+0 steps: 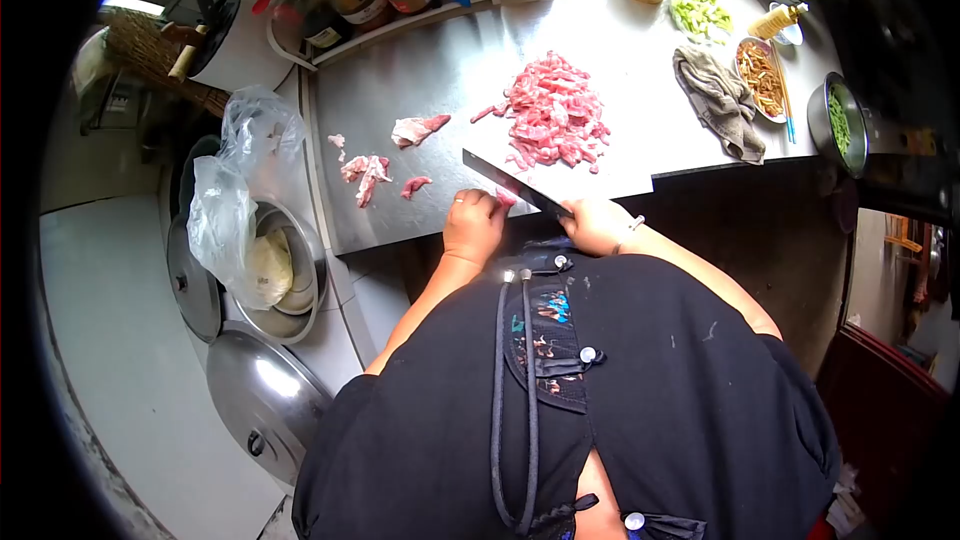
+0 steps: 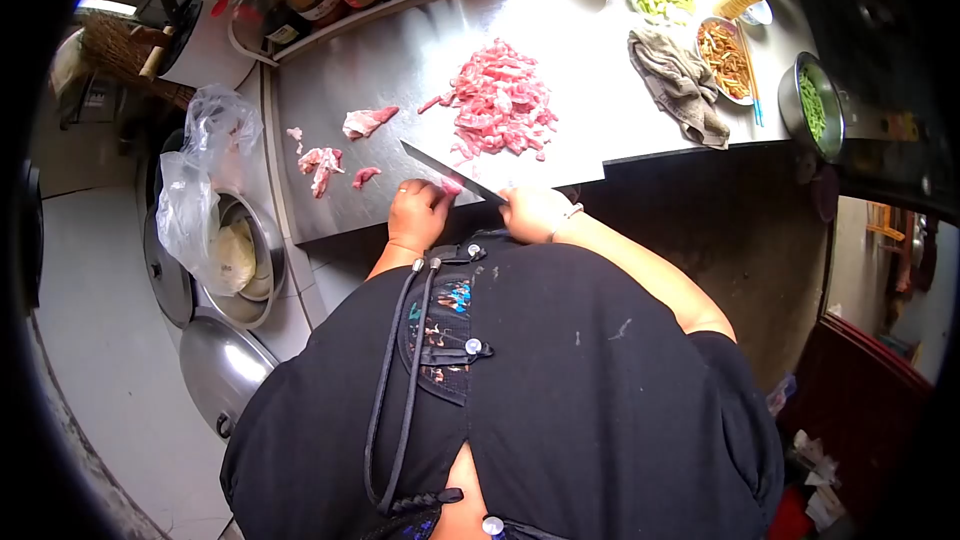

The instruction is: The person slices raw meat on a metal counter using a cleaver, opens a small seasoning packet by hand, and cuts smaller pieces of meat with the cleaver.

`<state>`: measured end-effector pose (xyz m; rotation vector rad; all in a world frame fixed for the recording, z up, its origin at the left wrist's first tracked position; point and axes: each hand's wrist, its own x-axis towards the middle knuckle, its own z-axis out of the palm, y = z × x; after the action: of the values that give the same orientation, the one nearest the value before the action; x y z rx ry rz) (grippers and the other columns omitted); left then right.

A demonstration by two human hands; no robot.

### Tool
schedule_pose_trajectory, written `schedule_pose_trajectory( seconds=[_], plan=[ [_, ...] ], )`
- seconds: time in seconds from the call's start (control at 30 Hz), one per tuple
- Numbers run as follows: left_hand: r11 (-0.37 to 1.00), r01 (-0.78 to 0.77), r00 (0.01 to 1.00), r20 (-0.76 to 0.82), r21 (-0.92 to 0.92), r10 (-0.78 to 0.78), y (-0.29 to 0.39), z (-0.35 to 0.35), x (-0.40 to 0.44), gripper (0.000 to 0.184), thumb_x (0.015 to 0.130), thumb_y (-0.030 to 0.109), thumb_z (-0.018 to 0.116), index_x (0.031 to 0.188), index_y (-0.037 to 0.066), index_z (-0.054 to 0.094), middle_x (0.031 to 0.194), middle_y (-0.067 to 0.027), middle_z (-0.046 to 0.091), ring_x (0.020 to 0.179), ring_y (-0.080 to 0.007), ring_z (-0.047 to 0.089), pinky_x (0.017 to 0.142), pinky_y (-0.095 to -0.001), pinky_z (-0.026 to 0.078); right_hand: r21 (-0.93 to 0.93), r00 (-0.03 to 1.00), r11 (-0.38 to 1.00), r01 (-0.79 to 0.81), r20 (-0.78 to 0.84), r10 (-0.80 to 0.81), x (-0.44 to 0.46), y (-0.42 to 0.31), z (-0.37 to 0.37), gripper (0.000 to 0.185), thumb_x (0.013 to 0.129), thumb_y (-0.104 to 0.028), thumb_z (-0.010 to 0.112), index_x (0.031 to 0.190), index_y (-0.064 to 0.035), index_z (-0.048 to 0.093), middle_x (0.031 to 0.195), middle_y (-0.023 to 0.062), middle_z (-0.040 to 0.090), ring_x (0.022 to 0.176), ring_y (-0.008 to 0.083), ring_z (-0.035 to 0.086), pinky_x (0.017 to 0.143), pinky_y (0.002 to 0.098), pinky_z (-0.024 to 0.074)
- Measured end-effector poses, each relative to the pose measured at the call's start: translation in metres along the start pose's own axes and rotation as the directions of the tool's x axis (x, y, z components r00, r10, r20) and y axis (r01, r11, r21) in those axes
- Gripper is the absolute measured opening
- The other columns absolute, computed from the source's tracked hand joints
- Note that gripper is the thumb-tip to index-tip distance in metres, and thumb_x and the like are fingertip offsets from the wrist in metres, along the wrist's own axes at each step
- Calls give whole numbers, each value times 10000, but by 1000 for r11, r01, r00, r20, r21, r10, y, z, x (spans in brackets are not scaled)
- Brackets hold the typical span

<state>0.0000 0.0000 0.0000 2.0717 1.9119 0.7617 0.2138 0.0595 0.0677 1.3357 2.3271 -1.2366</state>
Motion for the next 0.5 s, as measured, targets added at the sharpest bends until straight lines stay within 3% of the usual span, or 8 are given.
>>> schedule_pose_trajectory(
  seconds=[0.1,0.17,0.5],
  plan=[
    [999,38,999,28,0,-38,-10,-17,8,134,678,123,701,803,98,661,839,-66,614,827,-275,574,737,-363,478,22,1000,1000,23,14,-23,15,-9,3,303,840,-205,479,1036,-12,608,903,239,628,903,370,601,835,423,455],
    [997,-71,990,-122,-20,68,-9,-14,9,108,675,107,691,779,97,663,841,-58,615,815,-267,576,725,-357,478,11,998,1000,25,54,-26,15,-9,3,300,840,-201,476,1019,-2,611,906,240,627,907,371,600,836,423,455],
    [995,-99,992,-74,-10,98,-8,-6,7,63,681,111,681,740,95,665,777,-49,619,796,-255,573,715,-346,475,-4,997,1000,-15,70,16,13,-5,-2,287,836,-206,481,998,-13,620,893,237,630,904,371,601,843,423,452]
  ],
)
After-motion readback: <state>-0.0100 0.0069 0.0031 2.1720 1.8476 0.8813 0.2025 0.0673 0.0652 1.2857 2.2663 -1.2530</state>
